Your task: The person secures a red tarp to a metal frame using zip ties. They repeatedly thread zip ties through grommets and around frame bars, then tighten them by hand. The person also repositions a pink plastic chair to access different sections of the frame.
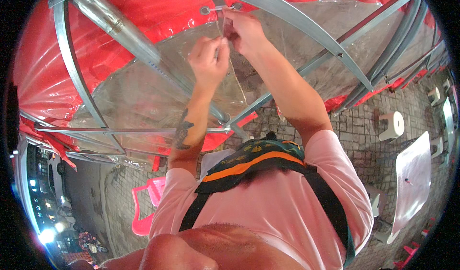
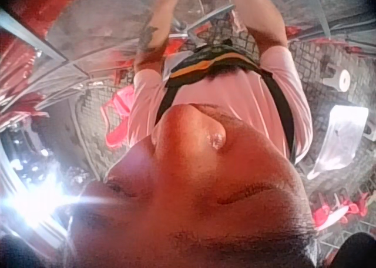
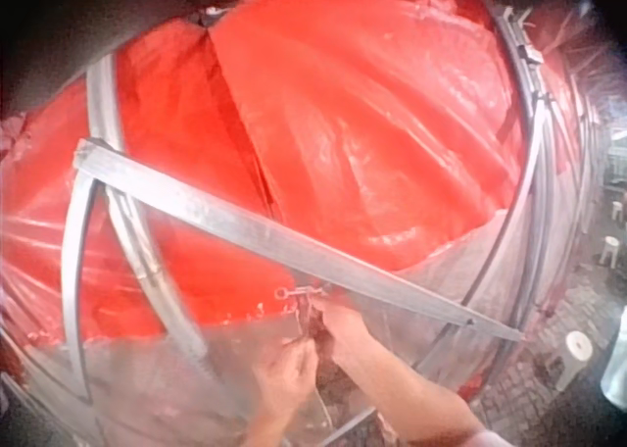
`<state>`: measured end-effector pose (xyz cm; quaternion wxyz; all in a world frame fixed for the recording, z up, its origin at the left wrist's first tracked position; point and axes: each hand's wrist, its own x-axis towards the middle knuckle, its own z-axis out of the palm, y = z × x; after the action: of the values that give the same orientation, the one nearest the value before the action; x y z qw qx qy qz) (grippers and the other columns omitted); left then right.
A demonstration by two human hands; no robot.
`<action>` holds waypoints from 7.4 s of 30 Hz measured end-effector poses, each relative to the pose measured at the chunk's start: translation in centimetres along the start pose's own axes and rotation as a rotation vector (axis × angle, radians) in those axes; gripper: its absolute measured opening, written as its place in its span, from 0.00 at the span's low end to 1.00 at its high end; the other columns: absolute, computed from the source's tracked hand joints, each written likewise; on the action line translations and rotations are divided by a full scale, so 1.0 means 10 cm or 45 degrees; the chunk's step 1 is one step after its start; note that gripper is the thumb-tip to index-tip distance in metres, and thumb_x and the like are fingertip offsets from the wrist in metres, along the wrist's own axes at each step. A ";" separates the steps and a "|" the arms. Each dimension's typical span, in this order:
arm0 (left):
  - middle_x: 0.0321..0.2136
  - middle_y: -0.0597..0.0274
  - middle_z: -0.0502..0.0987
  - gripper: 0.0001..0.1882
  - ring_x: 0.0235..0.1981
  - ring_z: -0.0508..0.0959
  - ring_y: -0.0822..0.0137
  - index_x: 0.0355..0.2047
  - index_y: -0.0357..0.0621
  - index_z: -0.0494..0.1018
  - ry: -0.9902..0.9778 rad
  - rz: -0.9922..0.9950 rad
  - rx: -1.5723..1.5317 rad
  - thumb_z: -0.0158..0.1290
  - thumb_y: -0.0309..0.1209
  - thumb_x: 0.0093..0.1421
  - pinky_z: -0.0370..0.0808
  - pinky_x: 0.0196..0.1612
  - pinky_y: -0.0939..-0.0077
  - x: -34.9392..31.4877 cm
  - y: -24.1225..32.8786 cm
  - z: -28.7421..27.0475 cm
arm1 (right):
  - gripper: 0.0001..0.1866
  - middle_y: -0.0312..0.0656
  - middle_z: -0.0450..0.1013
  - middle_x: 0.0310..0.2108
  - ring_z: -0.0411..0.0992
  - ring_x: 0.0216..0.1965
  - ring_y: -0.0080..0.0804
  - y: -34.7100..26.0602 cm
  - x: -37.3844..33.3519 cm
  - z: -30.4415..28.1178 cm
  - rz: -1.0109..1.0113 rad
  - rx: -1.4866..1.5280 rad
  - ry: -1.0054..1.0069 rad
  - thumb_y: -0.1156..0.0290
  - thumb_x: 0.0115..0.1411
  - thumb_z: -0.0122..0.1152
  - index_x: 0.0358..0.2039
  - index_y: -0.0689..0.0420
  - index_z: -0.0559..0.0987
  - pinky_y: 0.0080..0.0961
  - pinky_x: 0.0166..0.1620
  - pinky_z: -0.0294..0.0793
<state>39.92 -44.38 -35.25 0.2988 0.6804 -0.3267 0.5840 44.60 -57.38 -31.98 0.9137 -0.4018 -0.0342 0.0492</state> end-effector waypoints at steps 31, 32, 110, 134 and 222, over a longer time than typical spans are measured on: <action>0.26 0.56 0.84 0.21 0.27 0.82 0.41 0.31 0.56 0.83 -0.813 -0.525 1.052 0.48 0.55 0.60 0.78 0.31 0.45 -0.25 -0.54 0.17 | 0.22 0.48 0.73 0.45 0.72 0.48 0.48 0.58 0.43 -0.93 -1.139 -2.338 0.681 0.64 0.44 0.66 0.41 0.57 0.77 0.46 0.49 0.73; 0.26 0.55 0.83 0.20 0.27 0.83 0.41 0.31 0.56 0.82 -0.788 -0.573 1.063 0.49 0.54 0.59 0.78 0.31 0.45 -0.33 -0.54 0.14 | 0.20 0.49 0.73 0.43 0.71 0.48 0.49 0.58 0.44 -1.02 -1.303 -2.312 0.578 0.65 0.43 0.62 0.39 0.58 0.78 0.49 0.50 0.72; 0.24 0.46 0.82 0.11 0.30 0.84 0.43 0.31 0.45 0.81 -1.214 -0.300 0.501 0.55 0.38 0.60 0.80 0.34 0.45 -0.73 -0.81 0.45 | 0.12 0.57 0.79 0.29 0.79 0.38 0.59 0.36 0.30 -0.81 -0.811 -2.331 -0.368 0.62 0.51 0.61 0.28 0.57 0.84 0.51 0.43 0.79; 0.28 0.58 0.85 0.17 0.30 0.85 0.65 0.41 0.34 0.80 -0.595 -0.864 -0.367 0.58 0.39 0.68 0.78 0.33 0.67 0.51 -0.07 0.18 | 0.09 0.49 0.79 0.26 0.78 0.31 0.57 0.31 0.49 -0.83 -1.197 -2.218 -0.558 0.63 0.63 0.57 0.42 0.47 0.80 0.52 0.34 0.76; 0.23 0.55 0.82 0.11 0.23 0.82 0.62 0.34 0.42 0.82 -0.572 -0.792 0.186 0.61 0.37 0.63 0.77 0.31 0.67 0.74 -0.45 0.03 | 0.28 0.53 0.77 0.18 0.79 0.23 0.57 0.40 0.03 -0.58 -0.955 -2.350 -0.207 0.48 0.72 0.51 0.22 0.55 0.82 0.50 0.30 0.79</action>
<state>44.49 -42.58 -28.13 0.3332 0.8773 -0.1196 0.3239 45.22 -58.91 -38.86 0.1951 -0.9129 -0.2460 -0.2610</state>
